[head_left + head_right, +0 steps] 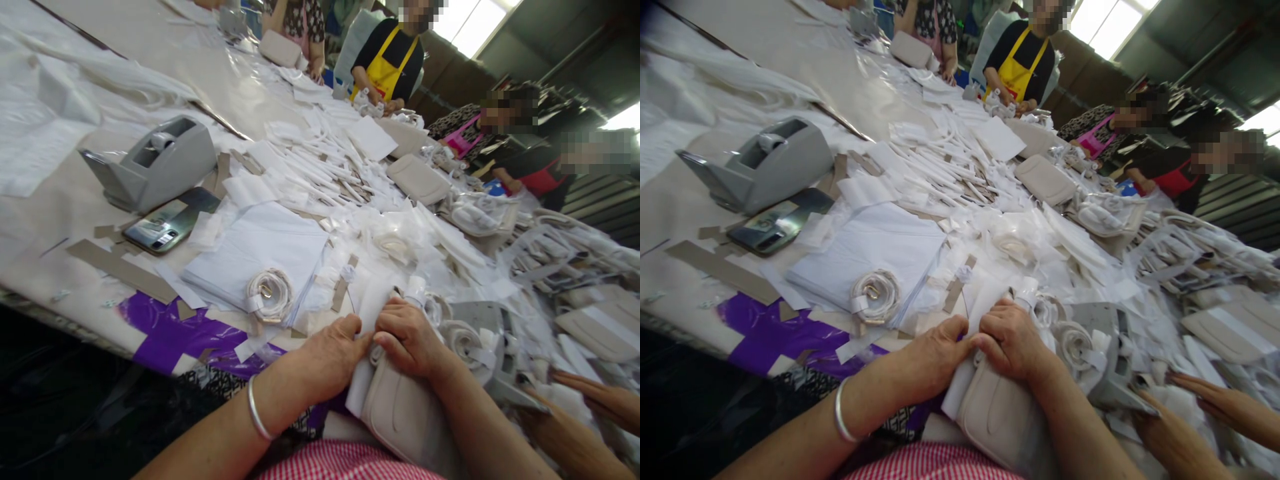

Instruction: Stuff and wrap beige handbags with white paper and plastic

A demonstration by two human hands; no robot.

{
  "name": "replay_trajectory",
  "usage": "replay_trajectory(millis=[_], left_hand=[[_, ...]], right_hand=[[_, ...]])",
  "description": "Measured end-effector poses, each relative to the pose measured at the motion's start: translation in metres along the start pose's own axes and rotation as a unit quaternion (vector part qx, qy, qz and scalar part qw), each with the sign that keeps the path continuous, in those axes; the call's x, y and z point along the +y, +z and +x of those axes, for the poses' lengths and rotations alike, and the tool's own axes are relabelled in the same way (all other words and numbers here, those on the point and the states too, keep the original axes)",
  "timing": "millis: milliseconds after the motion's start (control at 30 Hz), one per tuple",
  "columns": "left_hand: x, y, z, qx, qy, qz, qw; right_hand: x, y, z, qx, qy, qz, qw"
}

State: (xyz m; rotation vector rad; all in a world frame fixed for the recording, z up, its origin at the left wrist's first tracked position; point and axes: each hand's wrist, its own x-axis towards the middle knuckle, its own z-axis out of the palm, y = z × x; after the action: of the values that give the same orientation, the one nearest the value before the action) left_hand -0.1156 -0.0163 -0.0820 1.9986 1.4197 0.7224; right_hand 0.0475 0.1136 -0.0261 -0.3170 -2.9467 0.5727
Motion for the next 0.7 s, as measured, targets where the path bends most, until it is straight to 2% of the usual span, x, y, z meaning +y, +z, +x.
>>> replay_trajectory(millis=[167,300,433,567,700], left_hand=[[0.001,-0.003,-0.007,0.002,0.052,0.027,0.998],[-0.004,-0.011,-0.015,-0.033,0.067,0.064,0.995],[-0.008,-0.011,-0.021,-0.049,0.116,0.105,0.986],[-0.011,-0.007,-0.021,-0.030,0.134,0.055,0.989],[-0.011,-0.002,-0.017,-0.033,0.111,-0.007,0.993]], right_hand=[[0.001,0.001,0.001,0.004,0.004,-0.006,1.000],[0.001,0.001,0.002,0.000,0.007,-0.002,1.000],[0.002,0.000,0.003,0.004,0.007,0.006,1.000],[0.001,-0.001,0.003,0.007,0.010,-0.003,1.000],[0.000,0.000,0.004,0.011,0.014,-0.012,1.000]])
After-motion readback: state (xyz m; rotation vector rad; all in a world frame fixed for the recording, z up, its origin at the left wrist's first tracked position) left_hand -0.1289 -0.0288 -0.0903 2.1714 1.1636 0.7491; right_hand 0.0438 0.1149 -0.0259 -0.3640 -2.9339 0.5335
